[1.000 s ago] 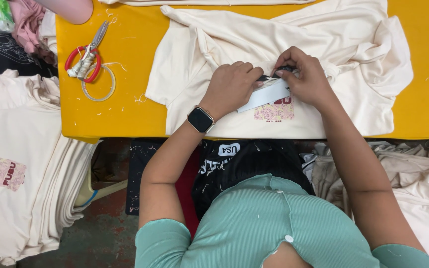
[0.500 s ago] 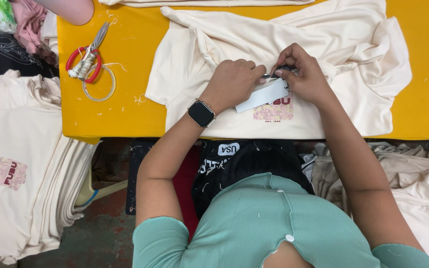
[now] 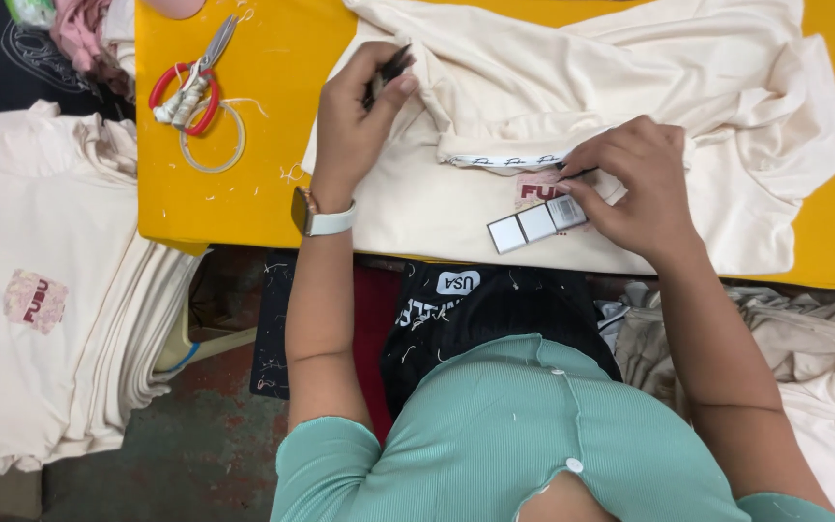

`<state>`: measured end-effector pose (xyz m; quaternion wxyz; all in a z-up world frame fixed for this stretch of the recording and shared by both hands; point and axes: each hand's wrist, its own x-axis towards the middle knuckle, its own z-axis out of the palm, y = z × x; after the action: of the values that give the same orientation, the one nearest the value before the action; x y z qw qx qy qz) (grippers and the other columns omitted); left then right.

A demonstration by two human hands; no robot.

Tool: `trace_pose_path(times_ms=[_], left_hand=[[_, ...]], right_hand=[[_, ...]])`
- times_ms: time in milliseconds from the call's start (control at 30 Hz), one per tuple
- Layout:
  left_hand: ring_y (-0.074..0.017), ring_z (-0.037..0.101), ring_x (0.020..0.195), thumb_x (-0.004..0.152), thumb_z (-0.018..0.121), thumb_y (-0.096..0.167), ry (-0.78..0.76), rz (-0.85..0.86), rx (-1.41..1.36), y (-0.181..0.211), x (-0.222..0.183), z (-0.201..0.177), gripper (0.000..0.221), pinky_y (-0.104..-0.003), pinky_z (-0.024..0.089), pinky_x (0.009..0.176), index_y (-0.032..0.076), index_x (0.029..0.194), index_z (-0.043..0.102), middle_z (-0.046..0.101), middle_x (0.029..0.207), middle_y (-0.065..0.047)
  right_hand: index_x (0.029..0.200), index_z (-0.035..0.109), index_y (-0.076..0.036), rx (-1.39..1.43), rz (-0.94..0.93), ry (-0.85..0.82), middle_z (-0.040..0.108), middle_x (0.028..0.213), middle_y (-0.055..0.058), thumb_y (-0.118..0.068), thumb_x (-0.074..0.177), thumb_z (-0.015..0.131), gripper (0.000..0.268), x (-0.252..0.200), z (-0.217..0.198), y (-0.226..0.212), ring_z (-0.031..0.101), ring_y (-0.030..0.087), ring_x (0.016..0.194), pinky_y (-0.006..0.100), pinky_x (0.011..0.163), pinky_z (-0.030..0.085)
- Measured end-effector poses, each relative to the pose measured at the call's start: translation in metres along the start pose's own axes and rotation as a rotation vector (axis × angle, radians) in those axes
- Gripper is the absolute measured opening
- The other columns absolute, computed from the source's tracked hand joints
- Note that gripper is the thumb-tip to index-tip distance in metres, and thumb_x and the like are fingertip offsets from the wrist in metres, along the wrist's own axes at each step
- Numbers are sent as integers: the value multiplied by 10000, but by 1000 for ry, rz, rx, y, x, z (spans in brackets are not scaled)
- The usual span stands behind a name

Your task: Trimming loose threads from t-shirts using scissors and folding them on a work table.

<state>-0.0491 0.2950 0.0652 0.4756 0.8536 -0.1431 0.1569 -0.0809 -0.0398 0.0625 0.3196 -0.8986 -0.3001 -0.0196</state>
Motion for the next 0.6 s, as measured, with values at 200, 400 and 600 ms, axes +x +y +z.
trace_pose_path(times_ms=[200,400,600], left_hand=[[-145,576,891,1035,645,232,-95,-163,-290,-16,-28,9,214,-269,492,794,121,1102,474,592,990,-25],[-181,628,881,780,880,387,-326,-268,-83,1,-28,35,575,-324,467,730,171,1113,463,661,1089,-1],[-144,531,961,893,755,34,-466,-280,-505,-14,-22,37,373,-258,449,837,126,1051,430,576,1032,-43]], right_hand=[[1113,756,-152,-106,-92,84,731,1108,-13,-235,1050,723,109,31,32,-23,578,242,1065,419,901,285],[1123,722,-106,-26,11,-131,538,1205,89,-223,923,792,242,64,63,-16,457,346,1131,485,899,352],[1223,564,-43,730,411,-218,660,1077,97,-7,1029,610,203,66,31,-15,662,173,904,260,686,586]])
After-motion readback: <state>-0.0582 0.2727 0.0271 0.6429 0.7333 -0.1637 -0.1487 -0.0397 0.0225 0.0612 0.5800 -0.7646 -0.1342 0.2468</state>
